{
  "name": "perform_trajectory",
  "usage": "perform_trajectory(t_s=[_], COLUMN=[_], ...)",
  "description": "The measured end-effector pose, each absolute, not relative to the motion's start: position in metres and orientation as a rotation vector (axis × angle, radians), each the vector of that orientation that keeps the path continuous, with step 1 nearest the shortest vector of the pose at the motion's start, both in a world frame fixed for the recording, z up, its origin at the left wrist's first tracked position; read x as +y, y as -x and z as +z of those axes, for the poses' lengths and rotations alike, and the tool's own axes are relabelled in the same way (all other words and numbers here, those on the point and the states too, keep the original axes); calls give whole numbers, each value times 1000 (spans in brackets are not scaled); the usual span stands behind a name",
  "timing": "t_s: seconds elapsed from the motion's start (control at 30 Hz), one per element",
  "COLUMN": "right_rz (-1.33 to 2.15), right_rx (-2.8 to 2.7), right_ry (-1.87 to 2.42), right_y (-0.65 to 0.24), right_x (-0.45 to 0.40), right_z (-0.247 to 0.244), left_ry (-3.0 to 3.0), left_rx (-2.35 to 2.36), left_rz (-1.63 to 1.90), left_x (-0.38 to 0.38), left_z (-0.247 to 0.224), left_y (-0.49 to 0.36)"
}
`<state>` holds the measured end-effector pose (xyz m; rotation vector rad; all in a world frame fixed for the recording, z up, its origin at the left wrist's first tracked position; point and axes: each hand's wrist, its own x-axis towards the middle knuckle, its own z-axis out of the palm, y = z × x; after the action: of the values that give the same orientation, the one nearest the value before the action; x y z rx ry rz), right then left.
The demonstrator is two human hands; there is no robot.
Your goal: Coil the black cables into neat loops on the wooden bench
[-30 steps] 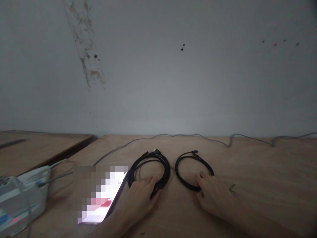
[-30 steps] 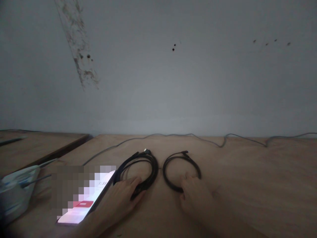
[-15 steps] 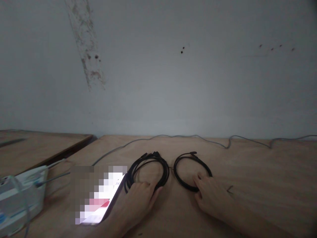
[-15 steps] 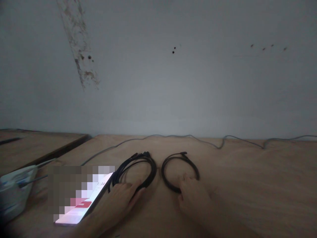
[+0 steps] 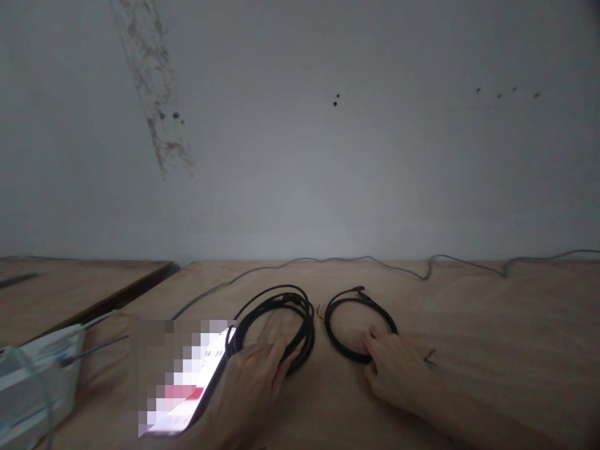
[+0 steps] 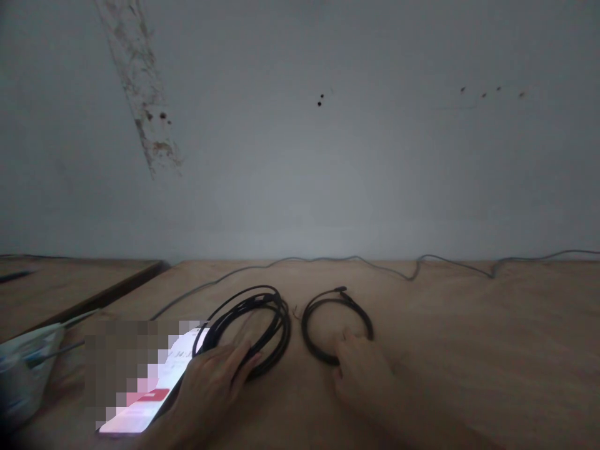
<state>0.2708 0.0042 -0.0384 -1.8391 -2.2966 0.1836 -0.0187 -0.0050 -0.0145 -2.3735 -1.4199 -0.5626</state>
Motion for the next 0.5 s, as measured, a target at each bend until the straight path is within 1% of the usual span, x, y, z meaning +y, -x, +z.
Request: perform_trajectory(t_s=[0.1, 0.17, 0.33, 0.43, 0.5], right_rz=[226, 240, 263, 321, 361], right_rx=[-2274, -2266, -2199, -2114, -2072], right_ry=[1860, 1842, 1718, 1566, 1498], right_y=[-271, -270, -269, -268, -265], right_x=[6, 8, 15, 15, 13], right_z=[-38, -37, -33, -33, -33], left_ry=[2420, 2494, 2741, 2906, 2950], left_rx=[-1103, -957, -817, -718, -817], left_rz=[-742, -752, -667, -850, -994], left_x=[-15, -23, -34, -33, -30], left_z=[-13, -11, 0, 8, 12], left_y=[15, 10, 3, 3, 4])
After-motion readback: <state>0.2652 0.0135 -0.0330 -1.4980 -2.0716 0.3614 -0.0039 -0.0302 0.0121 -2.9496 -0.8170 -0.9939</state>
